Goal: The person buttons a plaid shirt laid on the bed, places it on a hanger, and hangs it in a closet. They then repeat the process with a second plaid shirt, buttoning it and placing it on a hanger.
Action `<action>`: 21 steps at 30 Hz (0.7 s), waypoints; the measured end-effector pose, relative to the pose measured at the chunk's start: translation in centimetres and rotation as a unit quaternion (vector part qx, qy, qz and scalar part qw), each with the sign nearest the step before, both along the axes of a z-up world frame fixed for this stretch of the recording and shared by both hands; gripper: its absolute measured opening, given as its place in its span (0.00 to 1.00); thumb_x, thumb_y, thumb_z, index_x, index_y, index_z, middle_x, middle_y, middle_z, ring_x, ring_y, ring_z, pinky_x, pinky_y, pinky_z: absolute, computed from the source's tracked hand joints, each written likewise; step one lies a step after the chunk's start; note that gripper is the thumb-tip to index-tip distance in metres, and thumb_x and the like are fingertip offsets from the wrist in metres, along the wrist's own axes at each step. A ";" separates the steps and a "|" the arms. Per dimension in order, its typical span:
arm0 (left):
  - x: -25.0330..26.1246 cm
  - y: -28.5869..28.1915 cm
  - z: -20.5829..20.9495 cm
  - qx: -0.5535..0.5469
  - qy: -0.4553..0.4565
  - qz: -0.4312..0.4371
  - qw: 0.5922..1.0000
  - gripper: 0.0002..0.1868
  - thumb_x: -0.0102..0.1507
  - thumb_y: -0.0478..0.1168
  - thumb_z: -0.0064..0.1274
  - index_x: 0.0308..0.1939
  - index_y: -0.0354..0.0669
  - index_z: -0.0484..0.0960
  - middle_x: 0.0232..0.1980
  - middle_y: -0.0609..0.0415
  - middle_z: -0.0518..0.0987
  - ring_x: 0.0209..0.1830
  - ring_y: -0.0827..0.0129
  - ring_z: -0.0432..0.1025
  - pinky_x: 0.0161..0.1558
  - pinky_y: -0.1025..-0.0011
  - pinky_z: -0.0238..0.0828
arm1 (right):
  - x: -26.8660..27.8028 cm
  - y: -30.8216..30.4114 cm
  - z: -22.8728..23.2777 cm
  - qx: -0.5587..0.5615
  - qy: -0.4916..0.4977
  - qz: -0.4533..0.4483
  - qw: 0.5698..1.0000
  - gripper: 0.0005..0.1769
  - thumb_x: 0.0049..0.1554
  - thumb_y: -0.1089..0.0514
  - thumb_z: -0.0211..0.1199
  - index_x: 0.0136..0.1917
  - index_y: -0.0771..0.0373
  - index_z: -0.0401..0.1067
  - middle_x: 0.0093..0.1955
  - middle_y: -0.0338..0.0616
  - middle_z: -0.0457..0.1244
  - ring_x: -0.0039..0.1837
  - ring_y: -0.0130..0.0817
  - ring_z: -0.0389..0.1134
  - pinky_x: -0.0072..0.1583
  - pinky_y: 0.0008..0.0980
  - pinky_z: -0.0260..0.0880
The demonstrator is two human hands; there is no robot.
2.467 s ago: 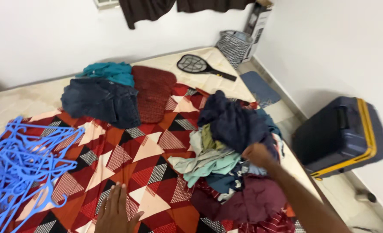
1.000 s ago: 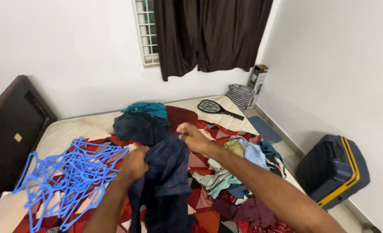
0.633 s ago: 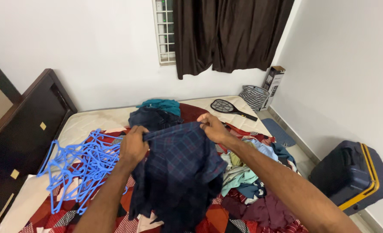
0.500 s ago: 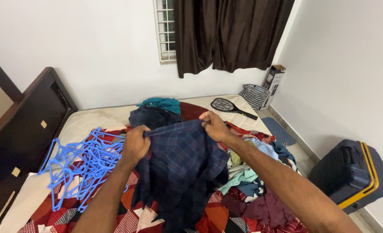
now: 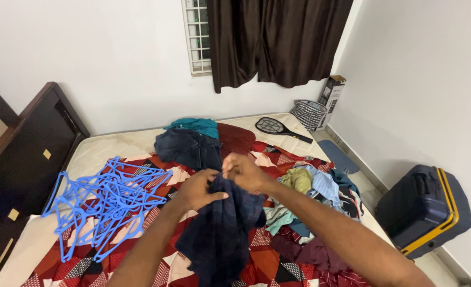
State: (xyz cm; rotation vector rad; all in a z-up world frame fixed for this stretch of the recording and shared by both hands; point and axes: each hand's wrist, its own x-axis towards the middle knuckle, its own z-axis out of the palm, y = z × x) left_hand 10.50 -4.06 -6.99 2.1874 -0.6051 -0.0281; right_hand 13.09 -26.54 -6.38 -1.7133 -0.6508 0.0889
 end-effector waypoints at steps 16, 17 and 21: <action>1.8 0.3 -1.3 -0.114 -0.030 0.024 0.993 0.11 0.63 0.44 0.60 0.40 0.39 0.84 0.27 0.52 0.79 0.25 0.76 0.69 0.31 0.68 0.67 | -4.7 -4.7 -4.3 -0.324 0.026 0.101 0.940 0.47 0.43 0.50 0.80 0.71 0.64 0.64 0.64 0.51 0.68 0.66 0.43 0.68 0.68 0.40 0.65; 1.7 0.5 -0.9 -0.154 -0.028 0.016 0.988 0.11 0.63 0.44 0.59 0.42 0.40 0.84 0.29 0.56 0.81 0.27 0.79 0.71 0.32 0.70 0.69 | -4.5 -5.3 -5.4 -0.350 0.021 0.095 0.932 0.48 0.42 0.52 0.80 0.71 0.63 0.63 0.63 0.52 0.68 0.65 0.43 0.68 0.67 0.40 0.65; 1.7 1.5 0.7 -0.113 -0.053 0.123 0.985 0.13 0.64 0.46 0.61 0.39 0.38 0.85 0.26 0.49 0.77 0.25 0.70 0.67 0.31 0.66 0.65 | -3.4 -7.1 -10.5 -0.370 0.032 0.081 0.925 0.29 0.49 0.52 0.74 0.58 0.66 0.69 0.50 0.50 0.71 0.56 0.42 0.74 0.61 0.39 0.71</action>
